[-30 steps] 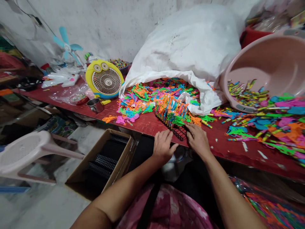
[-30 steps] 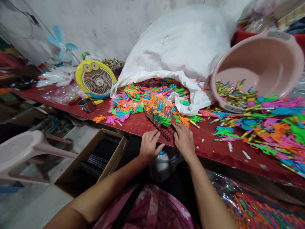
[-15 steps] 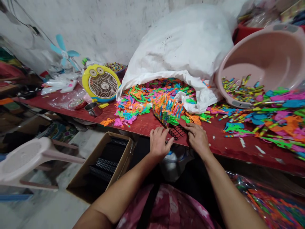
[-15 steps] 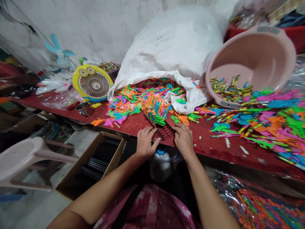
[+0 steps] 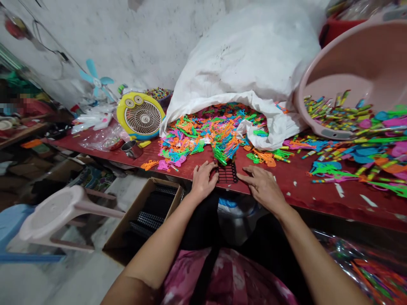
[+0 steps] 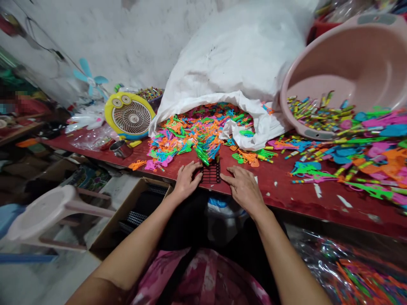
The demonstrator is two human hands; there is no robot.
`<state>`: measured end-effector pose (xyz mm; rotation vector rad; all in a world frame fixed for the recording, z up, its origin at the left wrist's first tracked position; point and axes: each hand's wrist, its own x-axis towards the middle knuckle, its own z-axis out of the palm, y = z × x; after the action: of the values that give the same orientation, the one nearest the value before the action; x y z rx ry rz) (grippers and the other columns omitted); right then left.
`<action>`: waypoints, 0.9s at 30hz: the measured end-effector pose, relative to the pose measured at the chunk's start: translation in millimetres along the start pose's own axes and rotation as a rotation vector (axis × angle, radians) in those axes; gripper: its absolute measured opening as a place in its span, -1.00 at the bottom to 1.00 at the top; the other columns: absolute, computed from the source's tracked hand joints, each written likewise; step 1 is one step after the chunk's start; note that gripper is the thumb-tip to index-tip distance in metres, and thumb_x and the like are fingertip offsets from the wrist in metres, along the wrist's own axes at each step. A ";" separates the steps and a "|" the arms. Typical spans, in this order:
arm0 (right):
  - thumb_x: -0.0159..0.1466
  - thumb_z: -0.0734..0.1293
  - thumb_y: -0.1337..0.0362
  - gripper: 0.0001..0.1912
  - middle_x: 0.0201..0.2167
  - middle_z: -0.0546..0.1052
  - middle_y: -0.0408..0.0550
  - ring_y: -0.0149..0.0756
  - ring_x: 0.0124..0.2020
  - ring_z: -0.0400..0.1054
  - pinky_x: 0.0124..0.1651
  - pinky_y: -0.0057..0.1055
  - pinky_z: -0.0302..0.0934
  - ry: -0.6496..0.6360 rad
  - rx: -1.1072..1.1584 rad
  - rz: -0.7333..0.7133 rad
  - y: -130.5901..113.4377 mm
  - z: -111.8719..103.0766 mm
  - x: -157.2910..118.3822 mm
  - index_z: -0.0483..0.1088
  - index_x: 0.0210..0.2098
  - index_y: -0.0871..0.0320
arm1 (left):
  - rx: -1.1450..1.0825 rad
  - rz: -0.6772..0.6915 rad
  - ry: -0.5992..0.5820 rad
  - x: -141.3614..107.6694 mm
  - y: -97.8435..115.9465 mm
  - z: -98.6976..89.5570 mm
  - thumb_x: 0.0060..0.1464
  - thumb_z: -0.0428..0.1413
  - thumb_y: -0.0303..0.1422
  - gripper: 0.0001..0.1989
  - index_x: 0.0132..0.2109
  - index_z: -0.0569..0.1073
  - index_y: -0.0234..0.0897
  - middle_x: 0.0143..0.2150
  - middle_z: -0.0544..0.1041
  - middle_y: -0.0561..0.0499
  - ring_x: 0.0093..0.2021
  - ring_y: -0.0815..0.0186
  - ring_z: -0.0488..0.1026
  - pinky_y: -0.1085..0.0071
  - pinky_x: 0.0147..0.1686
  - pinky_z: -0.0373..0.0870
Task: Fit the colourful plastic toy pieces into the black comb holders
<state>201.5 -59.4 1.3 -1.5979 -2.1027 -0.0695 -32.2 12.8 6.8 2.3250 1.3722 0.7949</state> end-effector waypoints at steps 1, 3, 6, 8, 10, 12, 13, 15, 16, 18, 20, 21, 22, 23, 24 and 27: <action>0.34 0.18 0.42 -0.55 0.12 0.44 0.01 -0.11 0.15 0.26 0.09 -0.14 0.15 -0.002 -0.010 -0.005 -0.3 0.0 -0.1 0.51 0.06 -0.12 | -0.003 0.007 -0.001 0.5 -1.8 -1.2 0.23 0.06 -0.34 -0.69 0.11 0.40 -0.11 0.24 0.44 -0.01 0.36 0.15 0.20 -0.09 0.34 -0.01; 0.34 0.17 0.42 -0.54 0.14 0.43 0.02 -0.10 0.16 0.25 0.08 -0.14 0.15 -0.010 -0.028 -0.009 -0.9 -0.4 -0.1 0.50 0.08 -0.14 | -0.015 0.018 0.000 1.3 -5.5 -2.6 0.22 0.08 -0.36 -0.69 0.10 0.40 -0.12 0.23 0.45 -0.01 0.36 0.16 0.21 -0.08 0.33 0.01; 0.35 0.17 0.41 -0.53 0.14 0.41 0.03 -0.09 0.14 0.26 0.06 -0.14 0.16 -0.030 -0.041 -0.011 -1.9 -1.5 0.5 0.48 0.10 -0.16 | -0.050 0.028 0.016 1.7 -12.9 -2.7 0.21 0.09 -0.38 -0.69 0.10 0.40 -0.15 0.19 0.49 -0.02 0.33 0.17 0.26 -0.03 0.32 0.08; 0.34 0.18 0.41 -0.53 0.15 0.41 0.04 -0.09 0.14 0.27 0.05 -0.14 0.15 -0.042 -0.043 -0.012 -2.1 -1.8 1.0 0.47 0.11 -0.17 | -0.073 0.036 0.050 1.3 -19.0 -1.7 0.18 0.12 -0.38 -0.69 0.08 0.41 -0.19 0.14 0.51 -0.06 0.28 0.17 0.32 0.03 0.28 0.18; 0.34 0.18 0.40 -0.53 0.14 0.41 0.03 -0.09 0.13 0.27 0.04 -0.15 0.15 -0.046 -0.045 -0.010 -1.5 -1.3 1.4 0.46 0.12 -0.17 | -0.086 0.058 0.098 0.2 -24.6 -0.4 0.17 0.13 -0.37 -0.73 0.03 0.43 -0.24 0.12 0.52 -0.10 0.24 0.17 0.37 0.11 0.24 0.27; 0.35 0.19 0.39 -0.54 0.13 0.41 0.02 -0.08 0.13 0.27 0.03 -0.15 0.15 -0.043 -0.048 -0.009 -0.4 0.0 1.7 0.46 0.12 -0.18 | -0.095 0.090 0.131 -1.1 -28.7 0.6 0.18 0.13 -0.36 -0.79 -0.03 0.45 -0.26 0.11 0.52 -0.13 0.22 0.17 0.38 0.15 0.21 0.32; 0.35 0.19 0.39 -0.54 0.13 0.42 0.02 -0.08 0.12 0.27 0.03 -0.16 0.15 -0.041 -0.051 -0.009 0.2 0.7 1.8 0.46 0.12 -0.18 | -0.100 0.104 0.143 -1.6 -29.9 1.1 0.18 0.13 -0.36 -0.81 -0.06 0.46 -0.26 0.11 0.52 -0.14 0.22 0.17 0.39 0.16 0.21 0.32; 0.36 0.19 0.38 -0.55 0.13 0.42 0.01 -0.09 0.10 0.28 0.02 -0.17 0.15 -0.041 -0.065 -0.012 1.2 1.6 2.1 0.46 0.12 -0.18 | -0.108 0.123 0.158 -2.4 -31.0 1.7 0.18 0.13 -0.38 -0.83 -0.07 0.46 -0.27 0.10 0.52 -0.13 0.21 0.17 0.39 0.16 0.21 0.33; 0.36 0.19 0.37 -0.55 0.12 0.42 0.01 -0.09 0.10 0.28 0.01 -0.17 0.15 -0.042 -0.073 -0.015 1.4 1.7 2.2 0.45 0.12 -0.18 | -0.109 0.128 0.163 -2.7 -31.2 1.9 0.19 0.12 -0.38 -0.83 -0.06 0.46 -0.26 0.10 0.52 -0.13 0.21 0.17 0.39 0.15 0.21 0.33; 0.37 0.18 0.36 -0.56 0.12 0.41 0.02 -0.10 0.09 0.28 0.00 -0.18 0.15 -0.050 -0.088 -0.021 1.1 1.0 2.4 0.44 0.13 -0.19 | -0.104 0.135 0.165 -3.2 -31.5 2.4 0.21 0.10 -0.38 -0.82 -0.04 0.46 -0.25 0.11 0.52 -0.12 0.22 0.16 0.39 0.13 0.22 0.33; 0.39 0.17 0.34 -0.56 0.13 0.41 0.02 -0.10 0.09 0.28 -0.01 -0.18 0.16 -0.058 -0.099 -0.024 0.1 -0.3 2.6 0.43 0.14 -0.19 | -0.098 0.142 0.160 -3.7 -32.1 2.8 0.23 0.08 -0.38 -0.80 -0.01 0.46 -0.24 0.13 0.51 -0.12 0.22 0.15 0.38 0.10 0.23 0.32; 0.39 0.16 0.34 -0.56 0.13 0.40 0.02 -0.09 0.09 0.29 -0.02 -0.18 0.17 -0.060 -0.103 -0.023 -0.6 -1.1 2.6 0.43 0.15 -0.18 | -0.098 0.146 0.158 -3.9 -32.5 3.1 0.24 0.07 -0.38 -0.80 -0.01 0.46 -0.24 0.13 0.51 -0.13 0.23 0.14 0.38 0.09 0.23 0.32; 0.39 0.16 0.34 -0.56 0.13 0.40 0.02 -0.09 0.09 0.29 -0.03 -0.18 0.18 -0.063 -0.105 -0.022 -1.2 -1.7 2.7 0.42 0.15 -0.17 | -0.099 0.150 0.158 -4.2 -33.1 3.4 0.24 0.07 -0.38 -0.79 0.00 0.46 -0.24 0.14 0.51 -0.13 0.23 0.14 0.38 0.08 0.23 0.32; 0.39 0.16 0.34 -0.56 0.13 0.40 0.03 -0.09 0.09 0.29 -0.03 -0.17 0.18 -0.062 -0.107 -0.021 -1.7 -2.3 2.8 0.43 0.15 -0.17 | -0.100 0.154 0.159 -4.4 -33.6 3.6 0.24 0.07 -0.38 -0.79 0.00 0.46 -0.24 0.14 0.51 -0.13 0.23 0.13 0.38 0.08 0.23 0.32; 0.39 0.16 0.35 -0.56 0.13 0.41 0.03 -0.09 0.09 0.29 -0.03 -0.17 0.19 -0.062 -0.106 -0.021 -2.0 -2.6 2.8 0.43 0.15 -0.16 | -0.100 0.158 0.161 -4.5 -34.1 3.9 0.24 0.07 -0.38 -0.79 0.01 0.46 -0.24 0.14 0.51 -0.14 0.23 0.13 0.38 0.07 0.23 0.32; 0.38 0.17 0.37 -0.57 0.12 0.42 0.04 -0.08 0.10 0.30 0.00 -0.14 0.20 -0.052 -0.090 -0.028 -1.1 -1.9 2.5 0.45 0.13 -0.10 | -0.093 0.169 0.163 -4.5 -35.2 4.5 0.24 0.07 -0.38 -0.78 0.01 0.46 -0.26 0.13 0.51 -0.15 0.23 0.12 0.37 0.07 0.23 0.32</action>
<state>200.7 -58.1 4.3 -1.6387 -2.1906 -0.1354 -55.6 26.0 -16.9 2.3699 1.1836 1.0968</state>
